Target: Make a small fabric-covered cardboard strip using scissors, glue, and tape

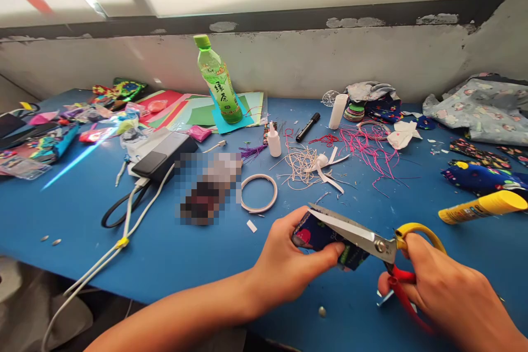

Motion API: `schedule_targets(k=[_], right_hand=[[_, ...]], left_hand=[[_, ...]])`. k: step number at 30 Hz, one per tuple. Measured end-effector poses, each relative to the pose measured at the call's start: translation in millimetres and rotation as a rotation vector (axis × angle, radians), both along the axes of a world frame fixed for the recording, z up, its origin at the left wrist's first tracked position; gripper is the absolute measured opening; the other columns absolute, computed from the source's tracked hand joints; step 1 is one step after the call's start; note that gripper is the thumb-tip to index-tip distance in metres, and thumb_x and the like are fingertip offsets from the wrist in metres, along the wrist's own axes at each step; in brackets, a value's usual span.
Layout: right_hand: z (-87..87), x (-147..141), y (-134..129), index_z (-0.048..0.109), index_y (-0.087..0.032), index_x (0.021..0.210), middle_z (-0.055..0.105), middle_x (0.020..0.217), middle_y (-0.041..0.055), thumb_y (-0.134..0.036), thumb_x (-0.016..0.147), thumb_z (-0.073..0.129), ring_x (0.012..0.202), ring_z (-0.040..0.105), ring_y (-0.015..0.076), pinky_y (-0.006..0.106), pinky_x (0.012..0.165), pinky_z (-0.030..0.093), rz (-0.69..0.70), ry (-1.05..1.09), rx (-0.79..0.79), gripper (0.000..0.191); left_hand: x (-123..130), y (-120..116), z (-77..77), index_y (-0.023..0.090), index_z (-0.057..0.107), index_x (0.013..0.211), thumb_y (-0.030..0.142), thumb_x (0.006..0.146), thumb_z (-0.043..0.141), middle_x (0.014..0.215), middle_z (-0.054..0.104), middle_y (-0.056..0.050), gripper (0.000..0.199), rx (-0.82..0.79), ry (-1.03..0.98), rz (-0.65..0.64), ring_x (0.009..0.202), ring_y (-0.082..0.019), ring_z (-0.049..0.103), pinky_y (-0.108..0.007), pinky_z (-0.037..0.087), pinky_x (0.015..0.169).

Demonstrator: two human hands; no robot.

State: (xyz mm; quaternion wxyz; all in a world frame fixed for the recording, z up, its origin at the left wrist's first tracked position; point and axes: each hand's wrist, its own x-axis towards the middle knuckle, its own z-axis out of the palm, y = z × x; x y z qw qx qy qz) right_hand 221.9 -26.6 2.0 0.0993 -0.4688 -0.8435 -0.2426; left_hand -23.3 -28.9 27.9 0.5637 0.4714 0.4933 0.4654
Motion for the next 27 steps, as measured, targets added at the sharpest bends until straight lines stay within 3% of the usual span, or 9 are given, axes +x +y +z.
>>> schedule_targets(k=[5,13,15,19,23,27], right_hand=[[-0.1,-2.9,-1.2,0.048,-0.022,0.083,0.056,0.061,0.0029,-0.047,0.095,0.028,0.052,0.060,0.0205,0.028,0.044,0.034,-0.050,0.038,-0.043,0.034],[-0.4,7.4,1.0,0.052,-0.020,0.087,0.057,0.062,0.0024,-0.066,0.095,0.025,0.048,0.061,0.0195,0.028,0.041,0.035,0.001,0.021,-0.004,0.054],[0.1,11.7,4.7,0.051,-0.023,0.084,0.060,0.061,0.0007,-0.064,0.093,0.036,0.046,0.060,0.0187,0.027,0.039,0.036,0.013,0.099,-0.126,0.045],[5.6,13.3,14.6,0.043,-0.026,0.076,0.061,0.057,-0.0038,-0.043,0.086,0.048,0.040,0.056,0.0162,0.025,0.039,0.041,-0.049,0.310,-0.479,0.021],[11.8,10.1,20.8,0.043,-0.027,0.075,0.063,0.061,-0.0010,-0.044,0.079,0.048,0.043,0.060,0.0210,0.029,0.039,0.041,-0.195,0.355,-0.551,0.018],[12.6,15.4,24.2,0.050,-0.027,0.081,0.066,0.071,0.0015,-0.050,0.080,0.050,0.048,0.061,0.0198,0.029,0.041,0.043,-0.210,0.399,-0.592,0.023]], left_hand=[[1.2,-0.4,0.5,0.017,0.070,0.083,0.026,0.074,0.077,0.073,0.070,-0.001,0.013,0.010,-0.037,-0.039,0.063,-0.013,0.059,-0.020,0.049,0.058],[1.8,-0.9,-3.1,0.018,0.071,0.087,0.026,0.075,0.076,0.075,0.069,0.001,0.015,-0.016,-0.052,-0.060,0.064,-0.012,0.058,-0.020,0.049,0.060],[1.2,-0.9,-2.4,0.018,0.069,0.083,0.027,0.075,0.077,0.074,0.070,0.000,0.014,-0.021,-0.037,-0.059,0.064,-0.013,0.059,-0.021,0.050,0.061],[0.3,-0.7,-1.0,0.018,0.063,0.073,0.030,0.074,0.077,0.069,0.068,-0.001,0.018,-0.001,0.033,-0.036,0.061,-0.014,0.059,-0.023,0.049,0.058],[-0.2,0.1,-0.1,0.018,0.063,0.073,0.029,0.074,0.078,0.069,0.068,0.000,0.019,0.030,0.042,-0.018,0.063,-0.013,0.059,-0.022,0.049,0.059],[-3.6,4.5,0.6,0.017,0.066,0.076,0.025,0.075,0.075,0.078,0.071,-0.002,0.012,0.038,-0.019,0.015,0.076,-0.016,0.064,-0.025,0.051,0.074]])
